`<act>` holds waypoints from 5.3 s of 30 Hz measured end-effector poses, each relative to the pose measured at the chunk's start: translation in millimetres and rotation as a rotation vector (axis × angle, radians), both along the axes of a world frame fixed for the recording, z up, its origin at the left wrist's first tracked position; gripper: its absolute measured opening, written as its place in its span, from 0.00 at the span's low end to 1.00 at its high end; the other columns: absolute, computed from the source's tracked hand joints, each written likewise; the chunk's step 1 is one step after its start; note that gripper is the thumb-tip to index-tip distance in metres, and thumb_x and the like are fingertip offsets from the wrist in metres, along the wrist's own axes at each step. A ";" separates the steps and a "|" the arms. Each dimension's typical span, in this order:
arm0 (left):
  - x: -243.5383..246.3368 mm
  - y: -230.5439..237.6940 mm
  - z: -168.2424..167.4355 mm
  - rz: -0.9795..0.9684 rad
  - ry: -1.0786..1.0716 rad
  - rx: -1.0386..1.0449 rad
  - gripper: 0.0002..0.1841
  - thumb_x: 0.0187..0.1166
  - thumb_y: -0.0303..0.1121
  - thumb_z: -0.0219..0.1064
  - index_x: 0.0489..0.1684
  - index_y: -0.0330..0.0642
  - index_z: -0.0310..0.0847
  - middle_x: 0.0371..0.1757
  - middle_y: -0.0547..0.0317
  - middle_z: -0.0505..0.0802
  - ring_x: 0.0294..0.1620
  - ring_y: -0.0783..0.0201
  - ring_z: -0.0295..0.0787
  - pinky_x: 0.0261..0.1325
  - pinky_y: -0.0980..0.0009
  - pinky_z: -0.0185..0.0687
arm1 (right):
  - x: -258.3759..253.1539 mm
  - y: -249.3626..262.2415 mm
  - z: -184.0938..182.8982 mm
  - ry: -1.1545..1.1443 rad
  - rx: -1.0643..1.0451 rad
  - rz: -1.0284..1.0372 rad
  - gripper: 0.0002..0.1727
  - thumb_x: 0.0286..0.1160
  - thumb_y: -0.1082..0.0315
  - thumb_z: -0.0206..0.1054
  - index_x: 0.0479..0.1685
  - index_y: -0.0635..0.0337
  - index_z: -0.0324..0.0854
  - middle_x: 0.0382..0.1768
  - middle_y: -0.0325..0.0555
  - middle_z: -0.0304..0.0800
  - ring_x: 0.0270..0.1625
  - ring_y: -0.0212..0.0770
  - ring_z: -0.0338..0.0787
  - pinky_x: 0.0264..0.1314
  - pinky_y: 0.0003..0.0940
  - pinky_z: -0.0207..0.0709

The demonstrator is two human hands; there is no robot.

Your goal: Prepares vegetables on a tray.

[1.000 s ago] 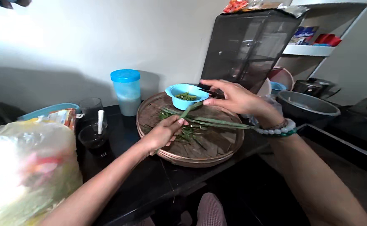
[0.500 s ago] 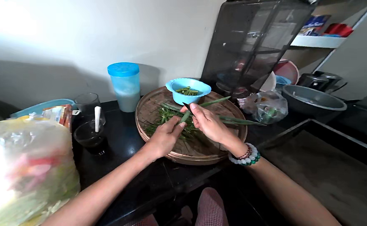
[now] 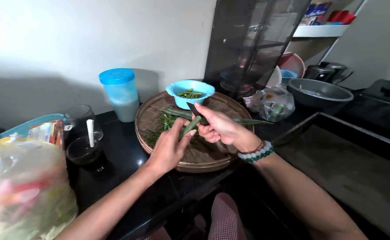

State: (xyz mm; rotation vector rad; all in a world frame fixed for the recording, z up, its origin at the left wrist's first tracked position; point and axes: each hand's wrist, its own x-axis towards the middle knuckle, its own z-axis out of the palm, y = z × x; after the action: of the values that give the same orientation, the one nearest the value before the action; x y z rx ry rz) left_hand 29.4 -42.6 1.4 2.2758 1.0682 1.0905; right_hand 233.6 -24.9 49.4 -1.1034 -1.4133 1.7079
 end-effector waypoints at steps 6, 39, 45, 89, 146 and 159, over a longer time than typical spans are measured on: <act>-0.4 -5.1 12.5 -0.017 -0.188 0.216 0.16 0.88 0.40 0.63 0.68 0.47 0.70 0.31 0.68 0.87 0.24 0.73 0.82 0.27 0.73 0.82 | -8.0 -0.6 9.3 0.020 -0.055 0.055 0.36 0.87 0.31 0.42 0.22 0.52 0.70 0.07 0.31 0.58 0.05 0.23 0.59 0.06 0.15 0.53; -26.3 13.4 34.3 -0.099 -0.468 -0.763 0.23 0.96 0.51 0.38 0.62 0.47 0.77 0.32 0.62 0.85 0.12 0.76 0.67 0.12 0.84 0.61 | 5.0 48.9 -0.3 -0.172 0.322 0.124 0.20 0.90 0.47 0.56 0.69 0.46 0.78 0.14 0.30 0.63 0.09 0.22 0.58 0.08 0.16 0.52; -18.2 20.9 0.7 -0.108 -0.520 -0.727 0.25 0.97 0.50 0.36 0.69 0.47 0.77 0.24 0.63 0.79 0.14 0.72 0.68 0.17 0.79 0.66 | -19.3 77.9 7.2 -0.159 0.428 -0.045 0.13 0.88 0.54 0.62 0.44 0.54 0.79 0.11 0.30 0.61 0.09 0.24 0.58 0.09 0.19 0.52; -24.4 44.3 -1.2 -0.031 -1.059 -1.019 0.23 0.97 0.49 0.34 0.38 0.47 0.70 0.11 0.72 0.61 0.06 0.79 0.51 0.09 0.85 0.48 | -42.6 91.7 -54.2 -0.803 1.316 -0.157 0.23 0.92 0.54 0.54 0.83 0.31 0.76 0.43 0.46 0.92 0.36 0.48 0.91 0.34 0.51 0.83; -24.5 44.7 -0.1 -0.044 -1.092 -1.049 0.25 0.96 0.51 0.39 0.37 0.43 0.72 0.15 0.67 0.69 0.10 0.75 0.64 0.14 0.83 0.62 | -20.6 102.6 -41.3 -0.744 1.166 -0.247 0.22 0.95 0.58 0.49 0.81 0.42 0.78 0.68 0.42 0.90 0.56 0.49 0.93 0.55 0.59 0.83; -22.4 49.4 -1.3 0.075 -1.138 -0.982 0.24 0.96 0.51 0.39 0.29 0.49 0.69 0.11 0.72 0.60 0.07 0.77 0.51 0.11 0.84 0.50 | -50.3 81.0 -60.5 -0.781 1.368 -0.066 0.23 0.93 0.52 0.51 0.82 0.27 0.76 0.44 0.38 0.92 0.35 0.42 0.89 0.32 0.47 0.81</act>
State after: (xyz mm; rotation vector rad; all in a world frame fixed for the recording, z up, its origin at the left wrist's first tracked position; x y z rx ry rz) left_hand 7.1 6.8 0.1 0.6495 0.8434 1.2095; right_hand 183.2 56.1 -11.2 -0.8970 -2.3232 -0.0786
